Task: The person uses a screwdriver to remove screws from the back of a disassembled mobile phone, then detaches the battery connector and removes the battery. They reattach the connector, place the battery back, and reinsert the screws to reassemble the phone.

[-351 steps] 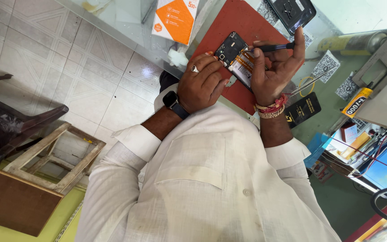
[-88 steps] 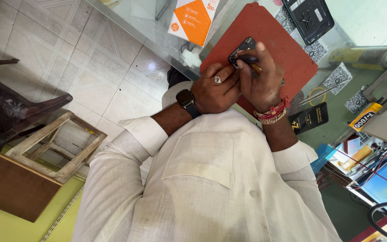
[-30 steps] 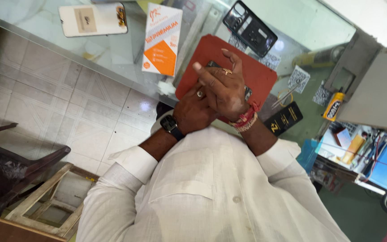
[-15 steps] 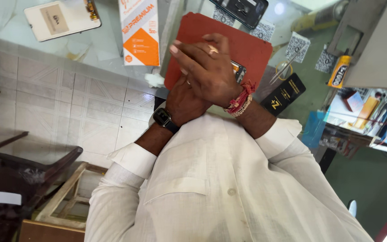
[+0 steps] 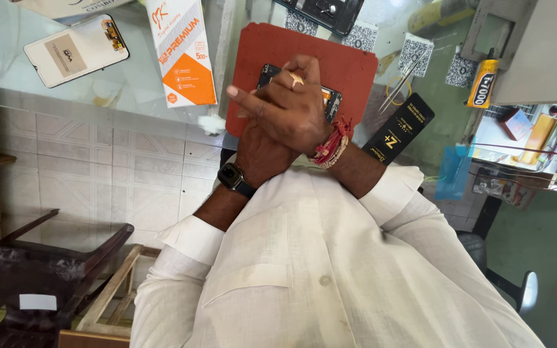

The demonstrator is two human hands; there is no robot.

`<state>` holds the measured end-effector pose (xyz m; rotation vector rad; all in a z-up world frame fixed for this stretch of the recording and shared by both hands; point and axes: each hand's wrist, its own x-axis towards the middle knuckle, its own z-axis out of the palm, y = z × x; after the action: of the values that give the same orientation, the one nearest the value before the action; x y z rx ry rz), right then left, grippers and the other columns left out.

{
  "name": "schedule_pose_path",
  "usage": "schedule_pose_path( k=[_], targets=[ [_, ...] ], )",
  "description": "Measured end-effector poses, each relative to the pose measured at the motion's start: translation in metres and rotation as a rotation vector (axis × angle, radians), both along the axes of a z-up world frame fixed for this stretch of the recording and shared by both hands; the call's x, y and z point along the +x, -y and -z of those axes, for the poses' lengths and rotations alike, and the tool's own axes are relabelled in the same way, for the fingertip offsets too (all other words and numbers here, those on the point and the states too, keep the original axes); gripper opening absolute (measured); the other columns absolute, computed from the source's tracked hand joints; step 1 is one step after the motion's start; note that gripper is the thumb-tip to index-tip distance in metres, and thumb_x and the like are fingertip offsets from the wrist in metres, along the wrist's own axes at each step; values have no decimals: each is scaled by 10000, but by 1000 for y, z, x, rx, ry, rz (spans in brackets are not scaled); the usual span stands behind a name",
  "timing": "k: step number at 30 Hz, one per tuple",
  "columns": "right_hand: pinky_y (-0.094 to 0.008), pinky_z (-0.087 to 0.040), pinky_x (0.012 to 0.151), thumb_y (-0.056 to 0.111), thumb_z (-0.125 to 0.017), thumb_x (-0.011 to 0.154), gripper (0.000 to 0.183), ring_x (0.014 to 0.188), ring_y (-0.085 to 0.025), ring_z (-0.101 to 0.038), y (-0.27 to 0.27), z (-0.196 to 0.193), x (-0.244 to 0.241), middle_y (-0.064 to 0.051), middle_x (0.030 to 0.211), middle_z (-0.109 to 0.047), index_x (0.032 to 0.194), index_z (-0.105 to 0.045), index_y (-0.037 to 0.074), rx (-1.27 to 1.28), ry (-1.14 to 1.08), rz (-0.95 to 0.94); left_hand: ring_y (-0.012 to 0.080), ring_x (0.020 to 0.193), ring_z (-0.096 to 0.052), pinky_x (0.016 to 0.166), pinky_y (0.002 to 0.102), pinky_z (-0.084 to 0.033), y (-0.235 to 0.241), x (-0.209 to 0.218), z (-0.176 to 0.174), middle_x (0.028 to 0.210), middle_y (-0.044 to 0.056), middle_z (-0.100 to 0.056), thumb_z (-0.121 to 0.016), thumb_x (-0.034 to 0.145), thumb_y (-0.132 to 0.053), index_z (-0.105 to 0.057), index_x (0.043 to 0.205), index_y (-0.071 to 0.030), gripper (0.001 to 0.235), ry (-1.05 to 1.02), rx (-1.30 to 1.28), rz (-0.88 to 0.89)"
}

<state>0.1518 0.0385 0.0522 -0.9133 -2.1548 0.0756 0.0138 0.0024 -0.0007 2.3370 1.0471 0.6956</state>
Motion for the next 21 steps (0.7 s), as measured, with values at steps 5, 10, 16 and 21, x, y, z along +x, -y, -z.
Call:
schedule_pose_path(
  k=[5, 10, 16, 21],
  targets=[
    [-487, -423, 1059, 87, -794, 976, 451, 935, -125, -639, 1, 6, 0, -33, 1094, -776, 1403, -649, 106, 1, 28, -6, 366, 1099, -633, 926, 512, -500, 1, 2, 1, 1160, 196, -666, -744, 935, -266, -652, 1209, 5, 396, -11, -48, 20],
    [-503, -405, 975, 200, -850, 978, 495, 871, -162, -581, 2, 6, 3, 2, 997, -735, 1421, -648, 109, -30, -12, -6, 349, 1097, -651, 925, 501, -517, -1, 4, -6, 1152, 187, -670, -759, 939, -284, -638, 1206, -2, 406, -6, -108, 26],
    [-471, -418, 975, 77, -790, 935, 476, 837, -154, -561, 6, 0, 1, 33, 969, -738, 1377, -649, 179, 20, -13, 8, 380, 1135, -642, 936, 499, -514, 0, 4, -12, 1210, 224, -644, -742, 911, -310, -561, 1305, 44, 560, 143, -226, -29],
    [-420, -491, 938, 74, -808, 949, 442, 843, -185, -639, 2, 2, -1, -10, 905, -681, 1371, -681, 61, -56, 8, 1, 334, 1225, -627, 1026, 517, -494, 1, 4, -3, 1302, 166, -650, -710, 999, -335, -627, 1339, -29, 465, -46, -195, 85]
  ],
)
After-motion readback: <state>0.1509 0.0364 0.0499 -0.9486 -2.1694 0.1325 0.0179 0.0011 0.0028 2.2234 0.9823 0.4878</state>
